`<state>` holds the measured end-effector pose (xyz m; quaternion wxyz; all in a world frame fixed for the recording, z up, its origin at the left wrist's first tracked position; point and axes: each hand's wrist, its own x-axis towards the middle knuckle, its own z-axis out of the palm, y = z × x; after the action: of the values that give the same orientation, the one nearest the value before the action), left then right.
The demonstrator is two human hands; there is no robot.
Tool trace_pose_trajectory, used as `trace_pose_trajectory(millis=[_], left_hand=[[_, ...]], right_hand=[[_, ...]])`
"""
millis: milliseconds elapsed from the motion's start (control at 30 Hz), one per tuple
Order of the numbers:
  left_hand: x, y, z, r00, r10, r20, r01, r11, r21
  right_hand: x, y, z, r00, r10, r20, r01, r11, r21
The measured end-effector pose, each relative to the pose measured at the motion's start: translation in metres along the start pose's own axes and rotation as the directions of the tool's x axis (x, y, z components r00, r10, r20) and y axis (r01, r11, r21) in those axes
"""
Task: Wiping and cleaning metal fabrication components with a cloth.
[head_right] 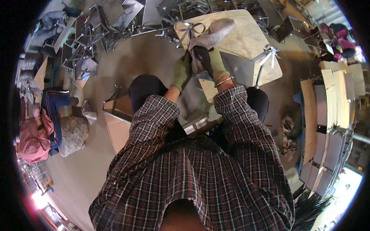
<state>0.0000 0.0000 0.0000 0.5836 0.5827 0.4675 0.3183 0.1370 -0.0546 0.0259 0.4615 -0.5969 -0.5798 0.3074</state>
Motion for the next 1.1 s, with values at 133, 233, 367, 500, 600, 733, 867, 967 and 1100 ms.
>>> trace_pose_trajectory(millis=[133, 233, 367, 500, 600, 733, 867, 967, 1100], left_hand=[[-0.021, 0.013, -0.003, 0.999, -0.018, -0.051, 0.022, 0.997, 0.078], [-0.013, -0.003, -0.015, 0.935, 0.348, -0.067, -0.301, 0.879, 0.369], [-0.011, -0.004, -0.014, 0.995, 0.065, -0.075, -0.05, 0.981, 0.189], [-0.007, -0.008, -0.001, 0.96, 0.281, 0.006, -0.272, 0.925, 0.264], [0.018, -0.04, -0.034, 0.995, -0.048, -0.085, 0.039, 0.994, -0.103], [0.0, 0.034, -0.016, 0.986, -0.168, 0.015, 0.162, 0.918, -0.361], [-0.001, 0.057, -0.062, 0.992, -0.107, -0.067, 0.049, 0.813, -0.58], [0.006, 0.066, -0.082, 0.99, -0.048, -0.136, -0.07, 0.664, -0.744], [0.006, 0.074, -0.127, 0.977, -0.07, -0.2, -0.122, 0.586, -0.801]], right_hand=[[-0.014, -0.023, 0.008, 0.976, 0.212, -0.057, -0.166, 0.881, 0.442], [-0.006, -0.023, 0.017, 0.992, 0.119, -0.038, -0.107, 0.967, 0.23], [-0.007, -0.047, 0.018, 0.961, 0.27, -0.065, -0.206, 0.851, 0.482], [-0.03, -0.039, 0.005, 0.917, 0.37, -0.152, -0.265, 0.845, 0.464], [-0.064, -0.05, 0.014, 0.957, 0.271, -0.099, -0.25, 0.951, 0.182], [-0.172, -0.053, -0.014, 0.842, 0.438, -0.315, -0.328, 0.879, 0.345], [-0.192, -0.05, -0.005, 0.737, 0.512, -0.441, -0.309, 0.835, 0.454], [-0.17, -0.039, -0.016, 0.735, 0.429, -0.526, -0.265, 0.895, 0.359], [-0.164, -0.013, -0.004, 0.831, 0.362, -0.423, -0.35, 0.93, 0.11]])
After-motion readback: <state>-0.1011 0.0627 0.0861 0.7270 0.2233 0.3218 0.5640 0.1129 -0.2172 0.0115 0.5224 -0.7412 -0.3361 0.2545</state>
